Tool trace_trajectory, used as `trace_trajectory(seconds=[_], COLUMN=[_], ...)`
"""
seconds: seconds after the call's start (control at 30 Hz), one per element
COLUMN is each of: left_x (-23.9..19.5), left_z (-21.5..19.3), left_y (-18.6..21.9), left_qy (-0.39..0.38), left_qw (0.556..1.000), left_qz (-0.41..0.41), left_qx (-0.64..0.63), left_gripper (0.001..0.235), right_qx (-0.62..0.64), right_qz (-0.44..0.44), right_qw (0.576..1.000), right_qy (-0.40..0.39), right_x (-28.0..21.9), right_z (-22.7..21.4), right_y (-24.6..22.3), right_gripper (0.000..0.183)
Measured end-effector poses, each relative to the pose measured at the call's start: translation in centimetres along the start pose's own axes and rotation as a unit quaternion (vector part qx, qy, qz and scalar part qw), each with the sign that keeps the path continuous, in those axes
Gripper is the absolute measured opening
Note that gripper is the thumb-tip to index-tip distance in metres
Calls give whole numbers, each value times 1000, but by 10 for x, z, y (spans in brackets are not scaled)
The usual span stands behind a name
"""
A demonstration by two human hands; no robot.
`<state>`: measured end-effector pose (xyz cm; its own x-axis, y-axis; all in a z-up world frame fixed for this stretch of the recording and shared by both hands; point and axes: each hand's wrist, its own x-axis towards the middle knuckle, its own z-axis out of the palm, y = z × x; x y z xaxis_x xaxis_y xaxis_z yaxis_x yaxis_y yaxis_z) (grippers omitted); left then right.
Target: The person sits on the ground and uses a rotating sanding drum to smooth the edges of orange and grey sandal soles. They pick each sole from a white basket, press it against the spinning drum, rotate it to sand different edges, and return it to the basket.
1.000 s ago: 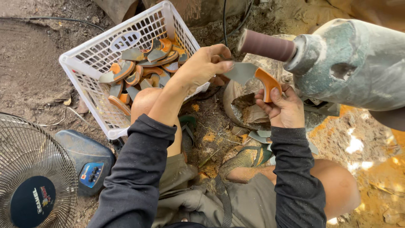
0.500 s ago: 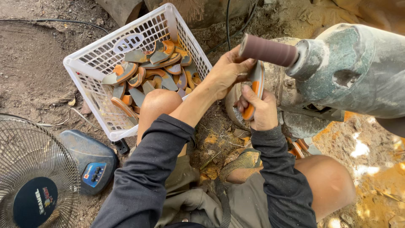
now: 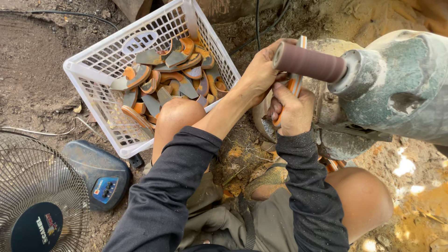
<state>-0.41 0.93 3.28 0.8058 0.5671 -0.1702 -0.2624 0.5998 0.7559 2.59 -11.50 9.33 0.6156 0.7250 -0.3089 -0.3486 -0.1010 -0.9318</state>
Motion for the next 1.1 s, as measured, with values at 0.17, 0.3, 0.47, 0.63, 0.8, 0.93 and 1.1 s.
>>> trace_trajectory(seconds=[0.17,0.3,0.47,0.63,0.8,0.93,1.1], left_x=[5,6,6,7,8,-2,-32], left_z=[-1,-2,-2,-2,-6,-2,4], left_y=[-2,-2,-2,-3,-5,1,3], left_qy=[-17,-13,-19,-12,-37,11,-23], left_qw=[999,999,999,999,999,1000,999], left_qz=[24,31,30,31,33,-3,-21], left_qx=[-19,-15,-4,10,0,20,-12], left_gripper=[40,47,46,45,36,31,27], right_qx=[-20,-15,-20,-24,-19,-37,-52], right_qz=[-6,-10,-16,-9,13,17,4], right_qw=[1000,1000,1000,999,999,999,999], right_qy=[9,12,17,23,31,4,-14], right_x=[4,4,4,3,3,-1,-22], right_z=[3,5,4,5,3,2,-7], right_y=[-6,-9,-12,-13,-9,-1,16], right_gripper=[19,16,17,15,14,14,25])
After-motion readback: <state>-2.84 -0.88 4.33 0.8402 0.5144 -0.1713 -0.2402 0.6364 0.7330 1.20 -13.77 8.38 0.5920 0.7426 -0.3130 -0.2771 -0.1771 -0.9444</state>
